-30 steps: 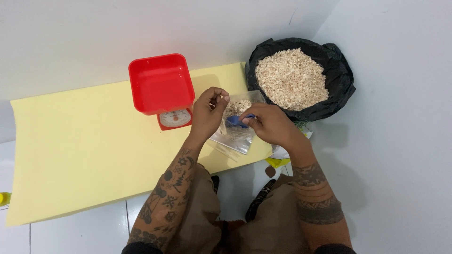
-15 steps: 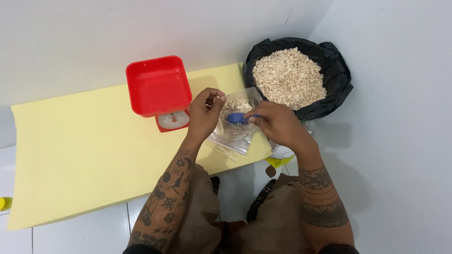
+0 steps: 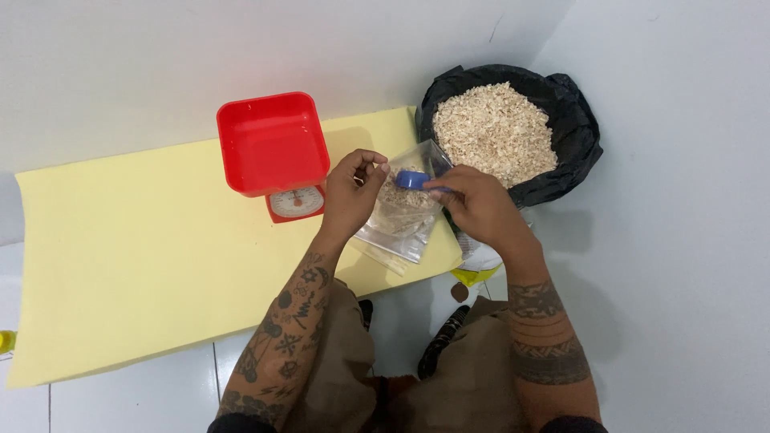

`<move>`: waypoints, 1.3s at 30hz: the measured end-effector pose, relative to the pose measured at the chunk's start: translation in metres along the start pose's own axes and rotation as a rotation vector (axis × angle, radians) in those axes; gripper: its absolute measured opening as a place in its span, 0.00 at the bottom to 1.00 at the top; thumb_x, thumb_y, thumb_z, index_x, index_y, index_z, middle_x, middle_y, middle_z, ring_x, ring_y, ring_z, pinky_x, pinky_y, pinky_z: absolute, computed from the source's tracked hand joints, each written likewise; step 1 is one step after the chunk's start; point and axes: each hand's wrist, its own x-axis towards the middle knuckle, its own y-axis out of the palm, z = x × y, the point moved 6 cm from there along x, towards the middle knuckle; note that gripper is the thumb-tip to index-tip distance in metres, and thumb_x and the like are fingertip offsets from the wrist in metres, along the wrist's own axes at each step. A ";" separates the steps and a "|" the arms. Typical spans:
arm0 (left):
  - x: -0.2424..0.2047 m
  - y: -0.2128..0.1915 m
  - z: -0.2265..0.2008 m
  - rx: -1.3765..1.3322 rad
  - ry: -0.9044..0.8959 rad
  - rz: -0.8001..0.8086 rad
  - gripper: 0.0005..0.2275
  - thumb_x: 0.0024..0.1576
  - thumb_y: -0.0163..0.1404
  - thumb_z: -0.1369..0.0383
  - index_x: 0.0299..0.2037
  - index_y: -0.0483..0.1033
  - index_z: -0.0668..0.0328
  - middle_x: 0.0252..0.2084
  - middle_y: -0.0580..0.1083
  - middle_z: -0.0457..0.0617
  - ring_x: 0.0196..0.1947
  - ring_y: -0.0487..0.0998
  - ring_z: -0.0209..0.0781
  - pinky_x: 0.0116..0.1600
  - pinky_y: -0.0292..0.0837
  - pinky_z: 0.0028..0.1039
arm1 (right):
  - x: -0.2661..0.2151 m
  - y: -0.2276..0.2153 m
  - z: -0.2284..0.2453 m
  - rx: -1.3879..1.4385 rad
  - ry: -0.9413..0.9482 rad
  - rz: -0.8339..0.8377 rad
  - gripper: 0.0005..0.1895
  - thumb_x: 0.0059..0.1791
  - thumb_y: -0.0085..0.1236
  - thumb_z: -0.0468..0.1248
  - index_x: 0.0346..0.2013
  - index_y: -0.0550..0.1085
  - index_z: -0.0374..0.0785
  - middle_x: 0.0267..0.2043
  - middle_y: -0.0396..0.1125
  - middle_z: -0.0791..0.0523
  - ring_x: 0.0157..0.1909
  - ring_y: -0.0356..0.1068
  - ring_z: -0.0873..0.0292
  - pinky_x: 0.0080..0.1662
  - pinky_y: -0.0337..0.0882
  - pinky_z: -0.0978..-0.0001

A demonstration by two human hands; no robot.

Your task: Packaging wood shavings into plastic bags and weighing them on a scale for retail sale.

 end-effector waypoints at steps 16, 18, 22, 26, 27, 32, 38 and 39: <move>0.001 0.006 -0.001 -0.034 -0.219 0.143 0.37 0.40 0.68 0.65 0.60 0.65 0.63 0.61 0.63 0.66 0.65 0.65 0.62 0.66 0.65 0.38 | 0.003 0.022 -0.015 -0.013 -0.017 0.047 0.11 0.55 0.56 0.38 0.47 0.82 0.41 0.36 0.75 0.45 0.34 0.76 0.40 0.36 0.74 0.51; -0.004 0.008 -0.007 -0.165 -0.259 0.242 0.45 0.39 0.70 0.66 0.66 0.57 0.71 0.68 0.55 0.75 0.69 0.59 0.73 0.71 0.60 0.46 | 0.003 0.026 -0.020 -0.009 -0.010 0.083 0.10 0.55 0.56 0.38 0.46 0.82 0.40 0.36 0.76 0.46 0.35 0.77 0.39 0.36 0.75 0.53; -0.005 0.010 0.007 0.013 -0.300 0.460 0.51 0.40 0.69 0.53 0.71 0.52 0.67 0.72 0.53 0.73 0.74 0.50 0.70 0.76 0.46 0.53 | 0.003 0.017 -0.021 -0.026 0.058 0.018 0.11 0.57 0.54 0.41 0.49 0.82 0.47 0.38 0.76 0.51 0.34 0.76 0.47 0.36 0.75 0.57; 0.001 0.016 0.054 -0.126 -0.232 0.551 0.53 0.39 0.71 0.51 0.72 0.51 0.61 0.69 0.59 0.67 0.72 0.58 0.62 0.72 0.56 0.43 | 0.000 0.017 -0.024 -0.098 0.058 0.017 0.11 0.56 0.54 0.42 0.48 0.82 0.46 0.38 0.75 0.48 0.35 0.76 0.41 0.37 0.75 0.52; -0.004 0.015 0.042 -0.126 -0.234 0.553 0.53 0.39 0.71 0.51 0.72 0.51 0.61 0.69 0.59 0.67 0.72 0.58 0.62 0.72 0.56 0.43 | -0.001 0.014 -0.021 -0.097 0.061 0.017 0.11 0.56 0.54 0.42 0.48 0.82 0.46 0.38 0.75 0.48 0.35 0.76 0.41 0.37 0.75 0.52; -0.013 0.010 0.022 0.119 -0.138 0.637 0.56 0.23 0.77 0.59 0.66 0.62 0.69 0.58 0.69 0.70 0.63 0.68 0.66 0.67 0.64 0.46 | -0.001 0.012 -0.022 -0.153 0.106 0.034 0.13 0.57 0.52 0.41 0.49 0.81 0.42 0.40 0.75 0.47 0.33 0.76 0.42 0.35 0.73 0.50; -0.007 0.018 0.065 0.390 -0.176 0.694 0.59 0.22 0.75 0.57 0.70 0.57 0.59 0.62 0.68 0.67 0.65 0.66 0.66 0.70 0.60 0.48 | 0.000 0.011 -0.015 -0.086 0.083 0.041 0.14 0.58 0.50 0.41 0.49 0.81 0.41 0.39 0.75 0.48 0.29 0.74 0.45 0.32 0.72 0.54; -0.008 0.018 0.072 0.393 -0.176 0.689 0.59 0.22 0.75 0.57 0.70 0.57 0.59 0.62 0.68 0.67 0.65 0.66 0.66 0.70 0.60 0.48 | 0.000 0.012 -0.016 -0.084 0.078 0.043 0.14 0.58 0.50 0.41 0.49 0.81 0.41 0.39 0.75 0.48 0.29 0.74 0.45 0.32 0.72 0.54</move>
